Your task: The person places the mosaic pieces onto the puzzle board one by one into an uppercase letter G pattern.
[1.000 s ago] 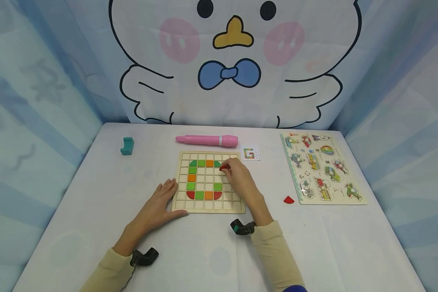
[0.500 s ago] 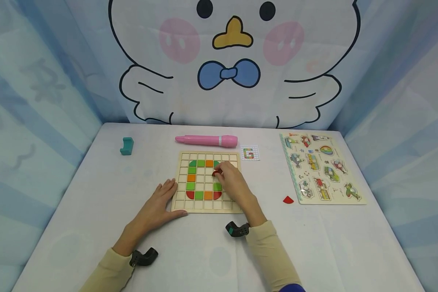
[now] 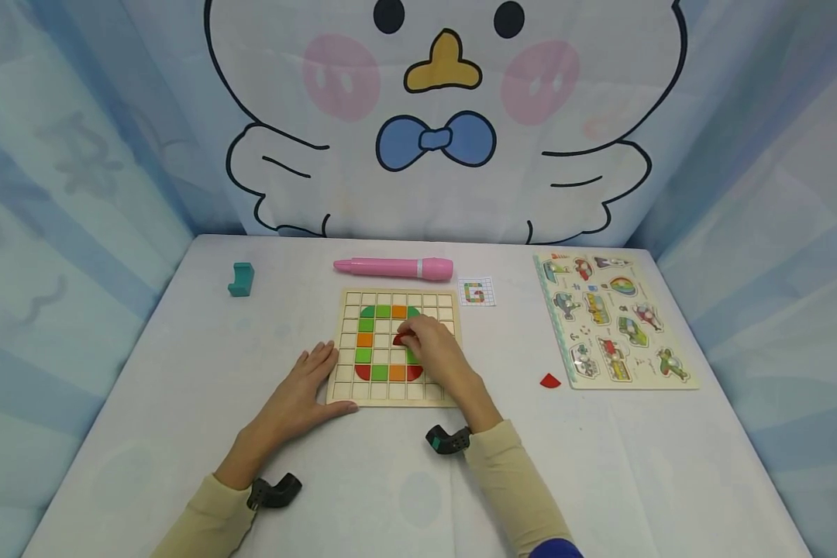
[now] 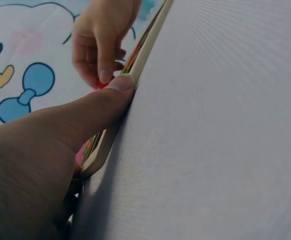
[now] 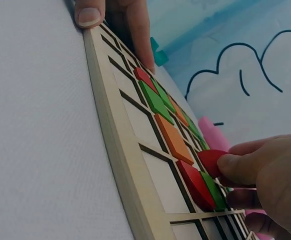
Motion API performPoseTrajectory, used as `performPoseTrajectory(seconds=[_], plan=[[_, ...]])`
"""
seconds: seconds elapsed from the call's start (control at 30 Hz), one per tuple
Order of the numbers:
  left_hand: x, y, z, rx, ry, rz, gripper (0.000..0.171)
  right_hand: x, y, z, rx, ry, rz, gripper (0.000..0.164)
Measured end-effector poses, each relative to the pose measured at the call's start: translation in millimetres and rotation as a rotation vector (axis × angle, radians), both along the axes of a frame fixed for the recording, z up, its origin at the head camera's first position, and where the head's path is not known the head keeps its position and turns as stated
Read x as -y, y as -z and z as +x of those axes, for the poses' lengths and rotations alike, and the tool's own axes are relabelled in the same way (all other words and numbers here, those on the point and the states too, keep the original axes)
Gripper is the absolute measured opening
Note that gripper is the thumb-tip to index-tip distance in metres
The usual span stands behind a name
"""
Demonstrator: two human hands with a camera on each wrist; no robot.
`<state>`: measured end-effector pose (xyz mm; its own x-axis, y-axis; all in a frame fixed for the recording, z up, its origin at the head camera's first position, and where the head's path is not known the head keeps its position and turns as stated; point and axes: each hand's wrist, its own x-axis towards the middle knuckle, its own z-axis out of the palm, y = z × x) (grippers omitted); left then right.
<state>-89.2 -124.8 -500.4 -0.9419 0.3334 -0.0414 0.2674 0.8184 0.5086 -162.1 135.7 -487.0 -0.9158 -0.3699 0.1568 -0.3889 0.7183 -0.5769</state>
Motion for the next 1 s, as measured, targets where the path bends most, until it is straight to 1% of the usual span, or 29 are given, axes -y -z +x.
performPoseTrajectory(seconds=[0.33,0.53,0.7,0.8,1.0], plan=[[-0.1,-0.8,0.5,0.008,-0.001,-0.012,0.103,0.4,2.5,2.3,-0.073,-0.024,0.070,0.015],[-0.2,-1.0,0.6,0.007,-0.003,-0.011,0.103,0.4,4.4,1.8,-0.147,-0.049,0.076,0.019],[0.0,-0.5,0.3,0.004,-0.004,-0.006,0.103,-0.1,7.0,0.6,-0.179,-0.063,0.073,0.019],[0.0,-0.4,0.3,0.002,-0.004,-0.003,0.104,0.0,7.6,0.2,-0.166,-0.051,0.069,0.019],[-0.6,-0.2,0.7,-0.004,-0.008,0.000,0.103,-1.3,5.4,-0.1,-0.084,-0.007,0.050,0.022]])
